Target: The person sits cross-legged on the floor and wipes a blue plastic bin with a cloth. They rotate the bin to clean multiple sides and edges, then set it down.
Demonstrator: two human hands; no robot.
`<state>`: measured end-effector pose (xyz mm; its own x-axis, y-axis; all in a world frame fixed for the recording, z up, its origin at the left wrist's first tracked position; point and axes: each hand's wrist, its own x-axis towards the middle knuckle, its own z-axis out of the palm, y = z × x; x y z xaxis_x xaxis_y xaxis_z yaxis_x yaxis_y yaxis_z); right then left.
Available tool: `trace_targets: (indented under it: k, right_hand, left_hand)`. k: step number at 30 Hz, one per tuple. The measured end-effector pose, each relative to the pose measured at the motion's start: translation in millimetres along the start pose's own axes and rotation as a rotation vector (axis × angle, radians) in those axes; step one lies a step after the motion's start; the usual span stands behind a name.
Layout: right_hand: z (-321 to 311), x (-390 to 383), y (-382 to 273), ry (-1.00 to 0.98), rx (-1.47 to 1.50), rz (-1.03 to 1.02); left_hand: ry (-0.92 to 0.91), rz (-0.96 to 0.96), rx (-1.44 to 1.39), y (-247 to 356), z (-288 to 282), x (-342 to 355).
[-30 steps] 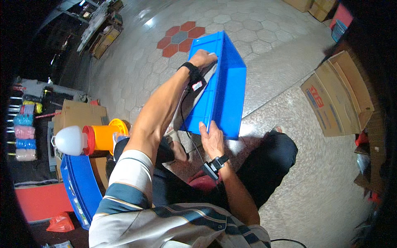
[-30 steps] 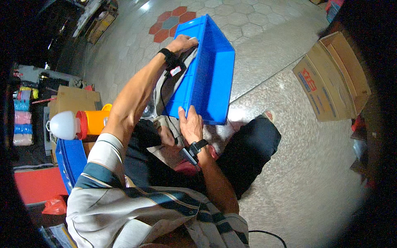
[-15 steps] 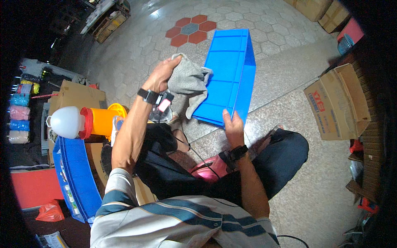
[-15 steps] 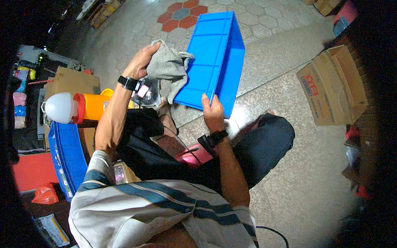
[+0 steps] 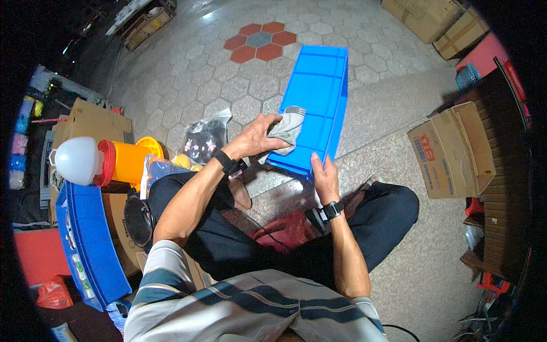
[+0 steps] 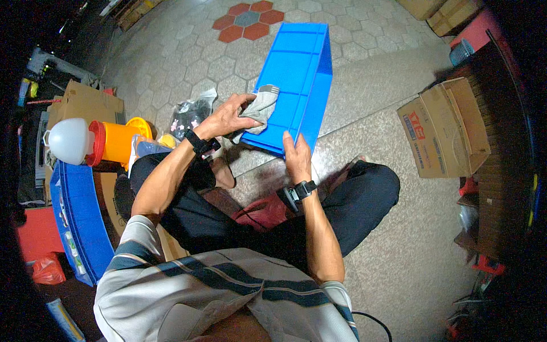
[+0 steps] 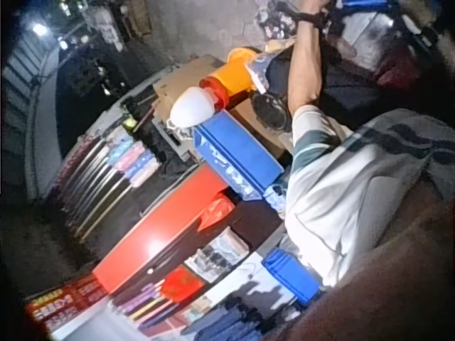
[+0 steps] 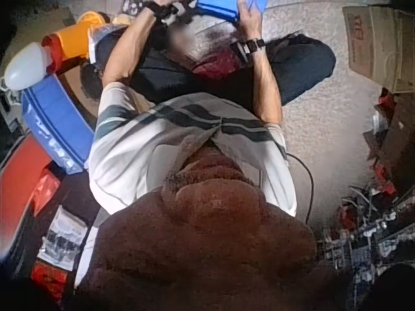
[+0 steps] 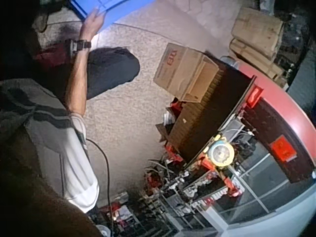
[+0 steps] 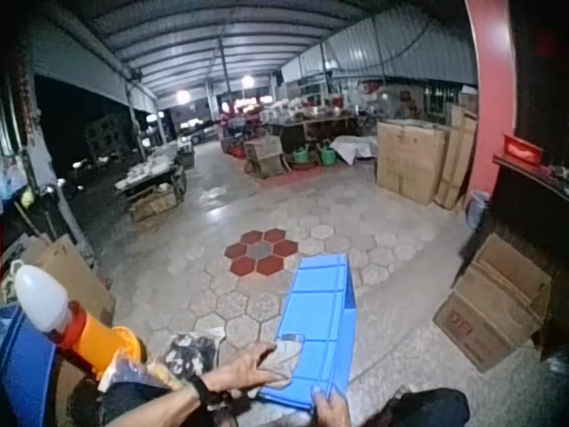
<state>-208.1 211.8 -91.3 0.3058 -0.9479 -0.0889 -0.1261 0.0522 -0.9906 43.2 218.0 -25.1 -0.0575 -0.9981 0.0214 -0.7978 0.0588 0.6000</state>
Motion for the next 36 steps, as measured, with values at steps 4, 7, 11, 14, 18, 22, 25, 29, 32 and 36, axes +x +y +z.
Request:
trace_targets:
  k: [4,7,11,14,18,22,25,29,32,36]
  right_hand:
    - [-0.1,0.2,2.9,0.001,-0.003,-0.002]
    - [0.4,-1.5,2.2,-0.002,-0.013,-0.020]
    - [6.4,-1.3,0.7,0.046,0.024,-0.068]
    - [7.7,-0.2,0.8,0.022,-0.021,-0.048]
    - [11.0,0.3,1.9,0.029,-0.043,-0.039]
    - [15.7,0.1,4.3,0.045,-0.066,-0.051]
    - [15.5,-1.0,5.8,0.058,-0.255,-0.155]
    - [20.8,1.2,1.9,0.076,-0.193,-0.051]
    - [21.2,0.9,-2.5,0.027,-0.215,0.001]
    - [21.1,1.1,-5.8,0.005,-0.245,0.098]
  left_hand:
    - [-0.075,-0.102,-0.225,-2.6,-1.3,3.5]
    - [-0.122,-0.257,-0.408,-4.9,-10.1,7.7]
    - [0.194,-0.378,-0.753,-4.8,-24.5,21.8]
    - [0.388,-0.411,-0.984,-8.0,-41.3,36.4]
    - [0.440,-0.328,-0.909,-20.4,-37.9,59.7]
    - [0.329,-0.157,0.056,-37.9,15.8,88.7]
    - [0.275,-0.220,0.120,-53.9,37.9,100.3]
    - [0.170,-0.318,0.152,-65.4,28.7,111.0]
    - [0.186,-0.288,0.144,-65.8,21.8,115.3]
    - [0.172,-0.345,0.019,-69.9,17.6,136.4]
